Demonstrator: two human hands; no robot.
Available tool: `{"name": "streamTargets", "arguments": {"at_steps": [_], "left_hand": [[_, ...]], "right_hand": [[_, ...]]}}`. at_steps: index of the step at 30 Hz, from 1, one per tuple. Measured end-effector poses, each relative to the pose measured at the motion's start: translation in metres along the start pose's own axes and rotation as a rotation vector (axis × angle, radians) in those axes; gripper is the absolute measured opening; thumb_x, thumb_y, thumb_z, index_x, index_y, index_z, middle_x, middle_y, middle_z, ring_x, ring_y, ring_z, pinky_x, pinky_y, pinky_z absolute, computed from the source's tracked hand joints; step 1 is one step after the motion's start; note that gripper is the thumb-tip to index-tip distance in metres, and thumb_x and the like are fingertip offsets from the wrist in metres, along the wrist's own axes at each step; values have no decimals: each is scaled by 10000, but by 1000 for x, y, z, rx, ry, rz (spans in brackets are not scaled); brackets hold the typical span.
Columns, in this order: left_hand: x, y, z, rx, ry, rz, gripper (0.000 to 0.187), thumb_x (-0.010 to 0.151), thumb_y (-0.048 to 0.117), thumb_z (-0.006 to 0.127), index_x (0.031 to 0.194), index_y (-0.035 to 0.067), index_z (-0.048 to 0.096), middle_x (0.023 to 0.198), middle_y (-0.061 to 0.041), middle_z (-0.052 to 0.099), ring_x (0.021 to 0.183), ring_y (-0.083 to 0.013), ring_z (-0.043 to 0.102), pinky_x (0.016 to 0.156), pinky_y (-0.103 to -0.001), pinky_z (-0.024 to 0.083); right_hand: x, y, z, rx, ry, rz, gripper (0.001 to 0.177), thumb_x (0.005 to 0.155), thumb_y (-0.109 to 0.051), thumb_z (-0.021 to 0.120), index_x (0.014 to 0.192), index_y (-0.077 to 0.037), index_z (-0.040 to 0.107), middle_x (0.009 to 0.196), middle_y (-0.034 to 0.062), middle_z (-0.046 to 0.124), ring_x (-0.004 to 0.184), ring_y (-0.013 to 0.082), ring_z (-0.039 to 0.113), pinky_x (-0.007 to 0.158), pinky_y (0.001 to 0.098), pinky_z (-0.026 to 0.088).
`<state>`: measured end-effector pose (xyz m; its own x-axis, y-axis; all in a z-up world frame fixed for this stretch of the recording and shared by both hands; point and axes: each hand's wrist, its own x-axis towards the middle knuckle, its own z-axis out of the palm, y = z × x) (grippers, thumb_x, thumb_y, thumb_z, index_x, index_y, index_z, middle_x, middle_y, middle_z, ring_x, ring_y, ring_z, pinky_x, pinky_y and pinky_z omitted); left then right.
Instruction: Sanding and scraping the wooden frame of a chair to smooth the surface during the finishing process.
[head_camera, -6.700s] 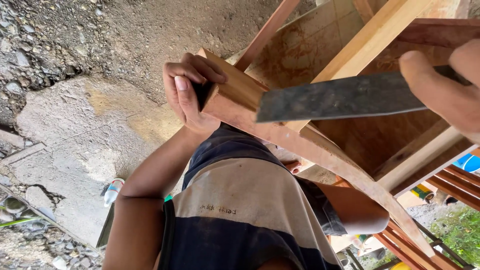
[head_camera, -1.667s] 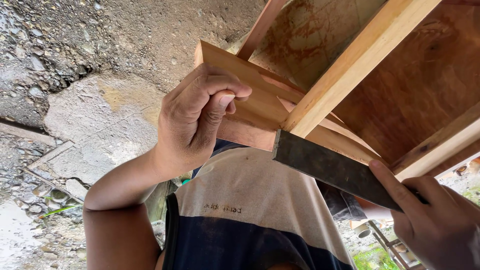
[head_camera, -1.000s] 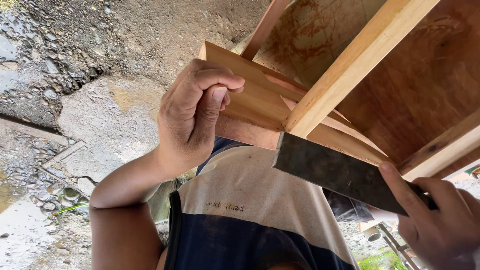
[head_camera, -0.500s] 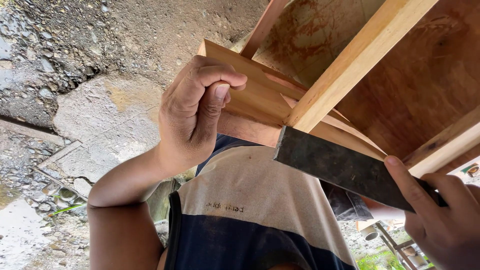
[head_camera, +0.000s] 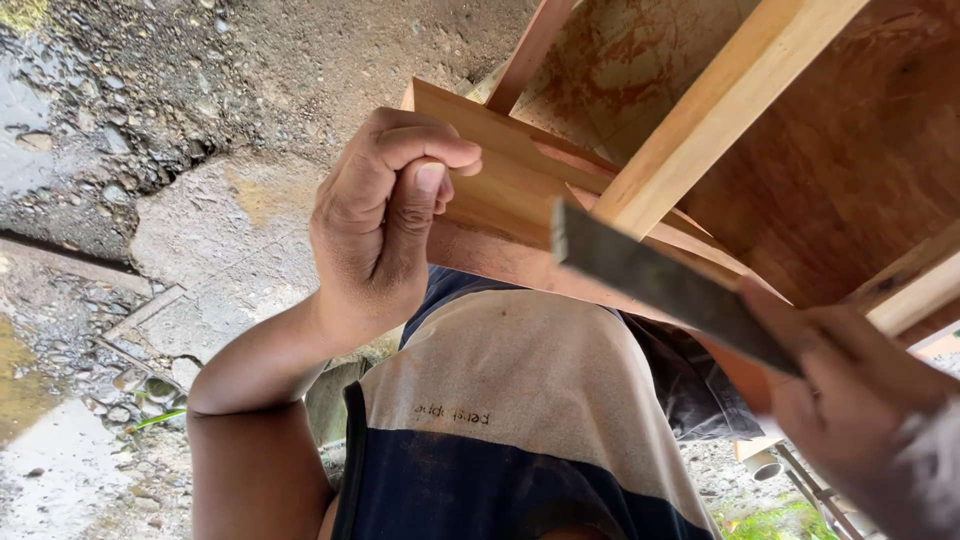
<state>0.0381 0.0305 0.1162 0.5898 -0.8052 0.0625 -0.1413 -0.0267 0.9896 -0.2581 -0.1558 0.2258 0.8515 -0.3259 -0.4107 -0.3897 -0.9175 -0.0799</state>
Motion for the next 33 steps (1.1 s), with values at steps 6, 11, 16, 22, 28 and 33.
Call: {"name": "streamTargets", "arguments": {"at_steps": [6,11,16,22,28,33], "left_hand": [[-7,-31,7,49,14,297,137,1140,41,415,1164,8,546,1016,-149,610,894,-241,651,756,-308,608],[-10,-6,24,896,-266,708,194,985,228,830,1169,219,767,1112,52,799,983,-104,686,957,-326,430],[-3,3,-14,998,-276,709,187,1038,356,790,1125,199,739,1044,26,771,888,-117,704,808,-261,531],[-1,1,-61,997,-196,624,449,1045,553,660,1047,107,713,997,-70,761,898,-230,754,804,-379,603],[-4,-10,-6,1005,-263,790,466,1034,600,700,1161,152,714,1096,-17,764,965,-158,744,889,-324,552],[-9,-23,-41,1029,-287,693,497,996,505,796,1232,83,680,1136,-78,782,1036,-225,758,934,-381,620]], "right_hand": [[-18,23,8,360,192,151,364,1079,160,656,1439,161,708,1084,304,678,767,311,603,716,377,441],[-34,28,21,378,223,220,340,1112,125,645,1419,264,690,1034,335,673,791,323,628,661,354,455],[-75,43,59,424,284,282,365,1116,81,634,1442,236,686,878,294,607,661,280,526,605,353,363],[-98,36,83,436,384,279,342,1104,51,664,1405,210,703,888,281,616,630,257,506,589,352,344],[-90,7,86,280,410,244,277,1103,-25,727,1352,79,793,969,122,733,692,162,589,587,330,386],[-95,-6,102,268,446,161,209,1028,-50,783,1223,16,814,889,50,727,699,114,624,484,275,318]]}}
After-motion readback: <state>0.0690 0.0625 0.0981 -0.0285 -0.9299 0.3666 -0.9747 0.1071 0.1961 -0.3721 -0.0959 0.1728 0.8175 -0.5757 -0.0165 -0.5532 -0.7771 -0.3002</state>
